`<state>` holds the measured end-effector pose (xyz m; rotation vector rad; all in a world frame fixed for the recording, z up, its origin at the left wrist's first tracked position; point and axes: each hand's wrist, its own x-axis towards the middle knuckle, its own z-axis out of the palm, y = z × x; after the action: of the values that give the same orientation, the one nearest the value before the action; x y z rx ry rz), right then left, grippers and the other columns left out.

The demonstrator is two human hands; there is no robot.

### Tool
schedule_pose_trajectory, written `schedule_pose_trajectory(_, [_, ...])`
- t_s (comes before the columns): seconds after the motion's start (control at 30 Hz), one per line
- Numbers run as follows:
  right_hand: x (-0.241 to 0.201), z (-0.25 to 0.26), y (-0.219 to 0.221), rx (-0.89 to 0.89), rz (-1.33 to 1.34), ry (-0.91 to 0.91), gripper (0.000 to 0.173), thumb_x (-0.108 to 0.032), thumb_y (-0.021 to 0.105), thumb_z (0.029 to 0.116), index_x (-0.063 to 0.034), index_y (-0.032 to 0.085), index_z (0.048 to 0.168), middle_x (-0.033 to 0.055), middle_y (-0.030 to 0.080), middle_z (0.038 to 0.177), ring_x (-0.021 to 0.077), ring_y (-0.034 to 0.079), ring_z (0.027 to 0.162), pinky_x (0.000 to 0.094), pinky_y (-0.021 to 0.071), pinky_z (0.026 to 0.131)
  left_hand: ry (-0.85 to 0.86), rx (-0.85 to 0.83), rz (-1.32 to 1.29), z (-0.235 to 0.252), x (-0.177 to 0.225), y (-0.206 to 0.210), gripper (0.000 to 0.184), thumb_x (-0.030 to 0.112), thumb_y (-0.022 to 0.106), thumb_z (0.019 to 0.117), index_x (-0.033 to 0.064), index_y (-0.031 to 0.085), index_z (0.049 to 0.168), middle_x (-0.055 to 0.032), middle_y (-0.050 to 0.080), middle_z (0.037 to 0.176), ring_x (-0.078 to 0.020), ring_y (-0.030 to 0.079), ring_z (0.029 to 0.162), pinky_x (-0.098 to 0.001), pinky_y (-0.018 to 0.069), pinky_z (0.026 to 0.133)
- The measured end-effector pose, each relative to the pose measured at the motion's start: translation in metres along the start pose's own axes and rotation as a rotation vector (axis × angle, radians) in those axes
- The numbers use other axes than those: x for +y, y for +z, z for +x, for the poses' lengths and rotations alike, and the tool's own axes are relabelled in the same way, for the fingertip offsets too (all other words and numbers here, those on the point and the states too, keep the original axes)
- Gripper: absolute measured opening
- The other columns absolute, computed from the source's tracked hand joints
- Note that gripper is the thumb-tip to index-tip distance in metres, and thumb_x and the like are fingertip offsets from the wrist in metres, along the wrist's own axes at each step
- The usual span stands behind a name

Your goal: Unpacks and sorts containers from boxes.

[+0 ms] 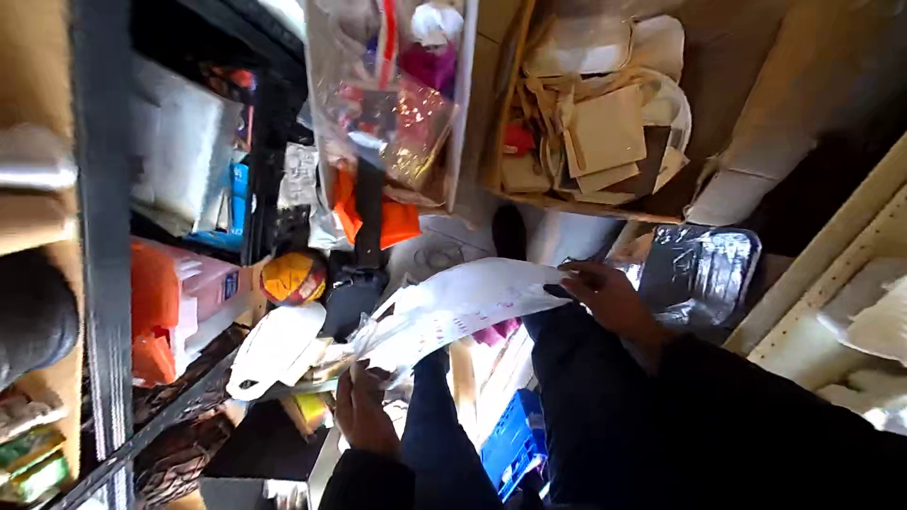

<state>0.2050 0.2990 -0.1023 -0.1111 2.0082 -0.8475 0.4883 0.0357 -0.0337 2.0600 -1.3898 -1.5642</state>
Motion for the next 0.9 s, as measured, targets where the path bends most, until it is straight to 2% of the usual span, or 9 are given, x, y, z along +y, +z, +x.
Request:
schedule_pose_trajectory(0.07, [-0.002, 0.020, -0.019, -0.019, 0.172, -0.033, 0.029, -0.018, 0.066, 0.0990, -0.0088, 0.068, 0.127, 0.0049, 0.068, 0.077, 0.0153, 0.066, 0.065, 0.0358, 0.0593, 0.065, 0.070, -0.026, 0.026, -0.005, 0.026, 0.032, 0.025, 0.012, 0.039, 0.1079, -0.0017, 0.057, 0.118, -0.0021, 0.071, 0.087, -0.0115, 0.071, 0.080, -0.0287, 0.0609, 0.073])
schedule_pose_trajectory(0.2, [0.001, 0.037, -0.048, -0.030, 0.264, -0.049, 0.032, -0.022, 0.066, 0.0984, -0.0132, 0.066, 0.129, 0.0050, 0.070, 0.090, 0.0158, 0.065, 0.073, 0.0366, 0.0570, 0.067, 0.081, -0.083, 0.133, -0.026, 0.064, 0.084, 0.026, 0.012, 0.038, 0.1084, -0.0036, 0.055, 0.121, -0.0040, 0.070, 0.094, -0.0129, 0.070, 0.087, -0.0315, 0.0607, 0.080])
schedule_pose_trajectory(0.37, [0.010, 0.034, -0.075, 0.028, 0.287, -0.038, 0.033, -0.028, 0.068, 0.0970, -0.0188, 0.069, 0.129, 0.0052, 0.069, 0.107, 0.0171, 0.067, 0.096, 0.0401, 0.0577, 0.083, 0.141, -0.149, 0.196, -0.056, 0.117, 0.129, 0.023, 0.010, 0.043, 0.1070, -0.0033, 0.056, 0.121, -0.0071, 0.072, 0.106, -0.0158, 0.071, 0.100, -0.0337, 0.0601, 0.089])
schedule_pose_trajectory(0.43, [0.014, 0.031, -0.086, 0.067, 0.349, -0.056, 0.032, -0.027, 0.068, 0.0969, -0.0191, 0.069, 0.128, 0.0054, 0.069, 0.113, 0.0169, 0.068, 0.102, 0.0397, 0.0589, 0.087, 0.128, -0.194, 0.187, -0.065, 0.143, 0.143, 0.023, 0.011, 0.044, 0.1077, -0.0022, 0.057, 0.120, -0.0091, 0.072, 0.108, -0.0188, 0.071, 0.103, -0.0361, 0.0602, 0.091])
schedule_pose_trajectory(0.53, [0.014, 0.026, -0.106, 0.153, 0.454, -0.131, 0.031, -0.024, 0.069, 0.0951, -0.0171, 0.070, 0.126, 0.0036, 0.069, 0.112, 0.0144, 0.067, 0.102, 0.0360, 0.0593, 0.088, 0.112, -0.288, 0.219, -0.080, 0.183, 0.167, 0.023, 0.010, 0.042, 0.1079, -0.0026, 0.059, 0.118, -0.0126, 0.072, 0.109, -0.0232, 0.072, 0.103, -0.0392, 0.0612, 0.090])
schedule_pose_trajectory(0.67, [0.002, 0.022, -0.134, 0.251, 0.511, -0.237, 0.031, -0.021, 0.070, 0.0928, -0.0124, 0.072, 0.122, 0.0022, 0.069, 0.110, 0.0118, 0.066, 0.100, 0.0320, 0.0588, 0.087, 0.161, -0.430, 0.235, -0.102, 0.224, 0.190, 0.022, 0.009, 0.040, 0.1083, 0.0014, 0.060, 0.115, -0.0108, 0.074, 0.107, -0.0224, 0.073, 0.100, -0.0406, 0.0614, 0.090])
schedule_pose_trajectory(0.8, [-0.006, 0.028, -0.150, 0.266, 0.541, -0.340, 0.027, -0.019, 0.069, 0.0940, -0.0113, 0.073, 0.120, 0.0012, 0.068, 0.109, 0.0113, 0.065, 0.100, 0.0295, 0.0576, 0.087, 0.149, -0.457, 0.238, -0.114, 0.239, 0.204, 0.023, 0.010, 0.040, 0.1088, 0.0061, 0.062, 0.113, -0.0077, 0.075, 0.106, -0.0206, 0.073, 0.099, -0.0395, 0.0613, 0.089])
schedule_pose_trajectory(0.9, [-0.007, 0.032, -0.158, 0.261, 0.553, -0.382, 0.026, -0.017, 0.067, 0.0950, -0.0101, 0.072, 0.119, 0.0013, 0.069, 0.108, 0.0113, 0.065, 0.099, 0.0291, 0.0576, 0.086, 0.157, -0.481, 0.220, -0.111, 0.236, 0.215, 0.023, 0.011, 0.040, 0.1086, 0.0039, 0.061, 0.114, -0.0100, 0.074, 0.107, -0.0215, 0.073, 0.099, -0.0399, 0.0613, 0.090])
